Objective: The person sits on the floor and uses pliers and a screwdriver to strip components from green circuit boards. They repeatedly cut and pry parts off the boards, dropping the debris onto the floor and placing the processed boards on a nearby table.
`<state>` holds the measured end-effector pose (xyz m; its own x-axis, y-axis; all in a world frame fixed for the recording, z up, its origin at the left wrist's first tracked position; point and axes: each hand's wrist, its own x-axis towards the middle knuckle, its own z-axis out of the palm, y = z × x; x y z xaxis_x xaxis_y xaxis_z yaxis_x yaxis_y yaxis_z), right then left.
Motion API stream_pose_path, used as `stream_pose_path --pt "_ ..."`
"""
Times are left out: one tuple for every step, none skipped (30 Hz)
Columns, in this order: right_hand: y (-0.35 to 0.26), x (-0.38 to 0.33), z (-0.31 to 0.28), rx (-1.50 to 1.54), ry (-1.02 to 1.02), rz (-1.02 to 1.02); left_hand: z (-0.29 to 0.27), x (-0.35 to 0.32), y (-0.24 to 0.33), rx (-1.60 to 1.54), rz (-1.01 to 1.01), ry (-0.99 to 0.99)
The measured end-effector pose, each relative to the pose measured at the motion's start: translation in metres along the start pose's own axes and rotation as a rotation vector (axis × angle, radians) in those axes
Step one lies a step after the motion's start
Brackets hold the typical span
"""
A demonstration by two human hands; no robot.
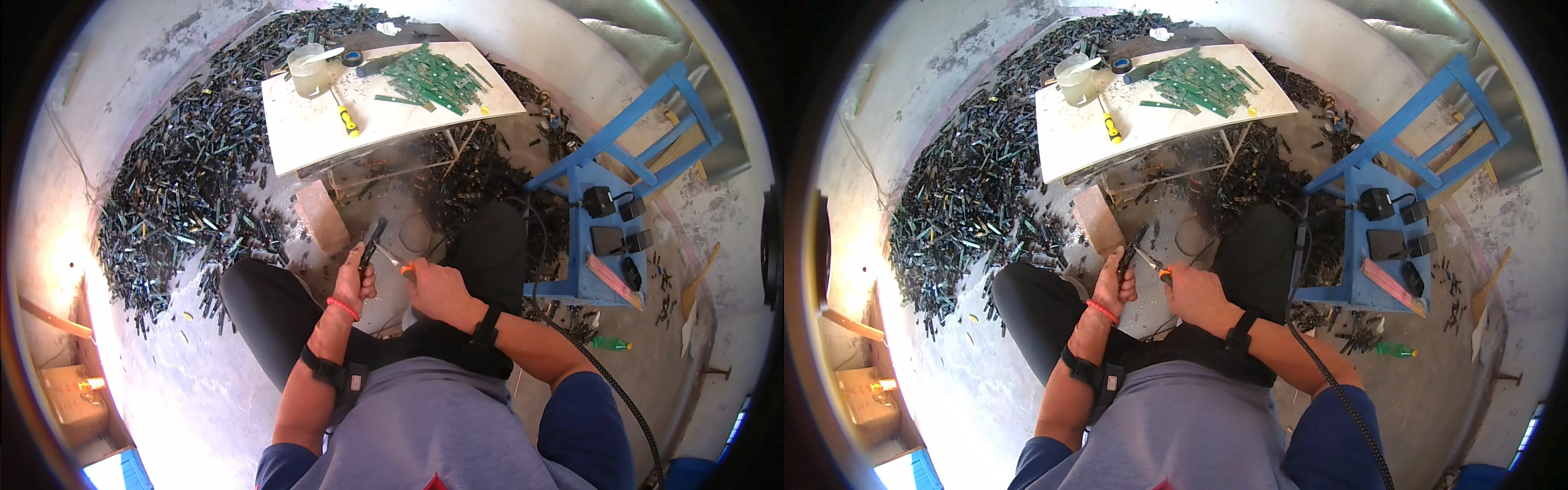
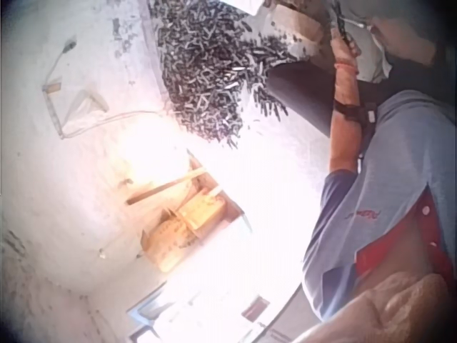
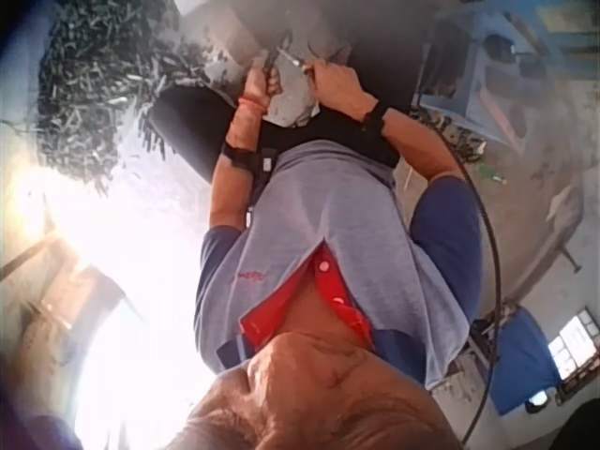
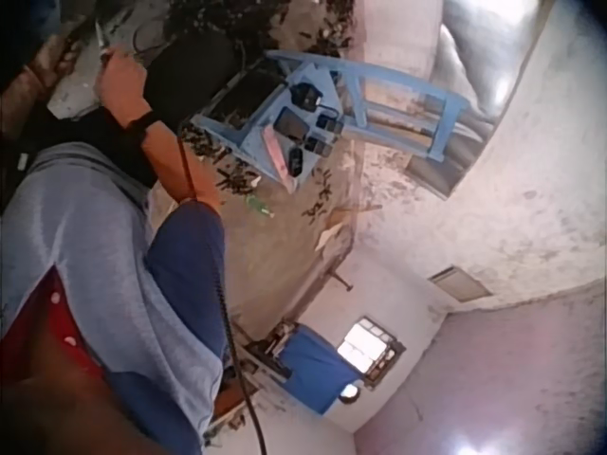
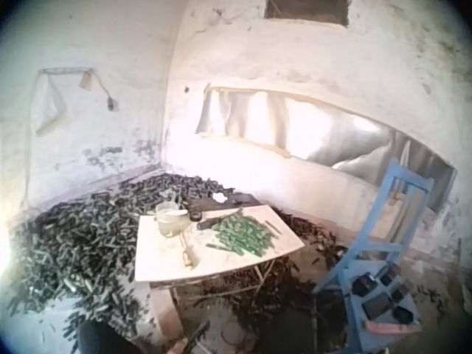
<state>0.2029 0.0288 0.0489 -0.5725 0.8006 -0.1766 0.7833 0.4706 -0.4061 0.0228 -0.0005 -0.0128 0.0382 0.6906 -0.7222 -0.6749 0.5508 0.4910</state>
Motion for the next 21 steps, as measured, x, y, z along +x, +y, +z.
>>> stream_pose_path --pt "-0.002 0.0 0.001 0.024 -0.007 0.018 -0.001 0.001 -0.001 0.019 0.013 0.007" --pt "-0.004 -0.001 0.0 0.047 -0.014 0.036 0.0 0.001 -0.001 0.025 0.023 0.012" --pt "-0.005 -0.001 0.001 0.072 -0.02 0.054 0.0 0.001 -0.001 0.032 0.033 0.018" --pt "-0.006 -0.001 0.002 0.084 -0.025 0.059 0.001 0.001 -0.001 0.04 0.043 0.023" --pt "-0.006 -0.001 0.003 0.096 -0.03 0.064 0.001 0.0 -0.001 0.035 0.043 0.013" --pt "-0.006 -0.001 0.004 0.108 -0.033 0.071 0.002 -0.001 0.0 0.031 0.044 0.002" --pt "-0.006 0.0 0.006 0.152 -0.039 0.086 0.003 -0.002 0.001 0.028 0.044 -0.01" --pt "-0.005 0.0 0.009 0.196 -0.044 0.101 0.003 -0.002 0.001 0.037 0.055 -0.02" --pt "-0.004 0.0 0.013 0.239 -0.052 0.116 0.003 -0.002 0.001 0.045 0.064 -0.029" --pt "-0.002 0.001 0.018 0.283 -0.062 0.125 0.004 -0.001 0.0 0.053 0.074 -0.039" --pt "0.0 0.001 0.023 0.328 -0.072 0.134 0.004 -0.001 0.0 0.066 0.091 -0.029" --pt "-0.002 0.002 0.024 0.373 -0.085 0.143 0.003 -0.001 -0.001 0.077 0.106 -0.017" --pt "-0.003 0.003 0.023 0.482 -0.155 0.195 0.003 -0.001 -0.002 0.089 0.121 -0.006" --pt "-0.005 0.005 0.019 0.591 -0.227 0.247 0.003 -0.002 -0.003 0.103 0.137 0.01" --pt "-0.007 0.005 0.017 0.7 -0.297 0.3 0.004 -0.003 -0.003 0.118 0.152 0.025" --pt "-0.006 0.005 0.02 0.827 -0.323 0.329 0.005 -0.003 -0.004 0.134 0.168 0.039" --pt "-0.005 0.004 0.025 0.955 -0.349 0.358 0.004 -0.003 -0.004 0.129 0.165 0.039" --pt "-0.005 0.004 0.027 1.082 -0.375 0.384 0.004 -0.002 -0.004 0.124 0.164 0.039" --pt "-0.005 0.004 0.027 1.104 -0.395 0.384 0.003 -0.002 -0.004 0.119 0.162 0.04" --pt "-0.006 0.005 0.026 1.127 -0.414 0.384 0.003 -0.002 -0.004 0.119 0.168 0.047" --pt "-0.008 0.005 0.024 1.149 -0.434 0.384 0.003 -0.002 -0.004 0.119 0.174 0.054"
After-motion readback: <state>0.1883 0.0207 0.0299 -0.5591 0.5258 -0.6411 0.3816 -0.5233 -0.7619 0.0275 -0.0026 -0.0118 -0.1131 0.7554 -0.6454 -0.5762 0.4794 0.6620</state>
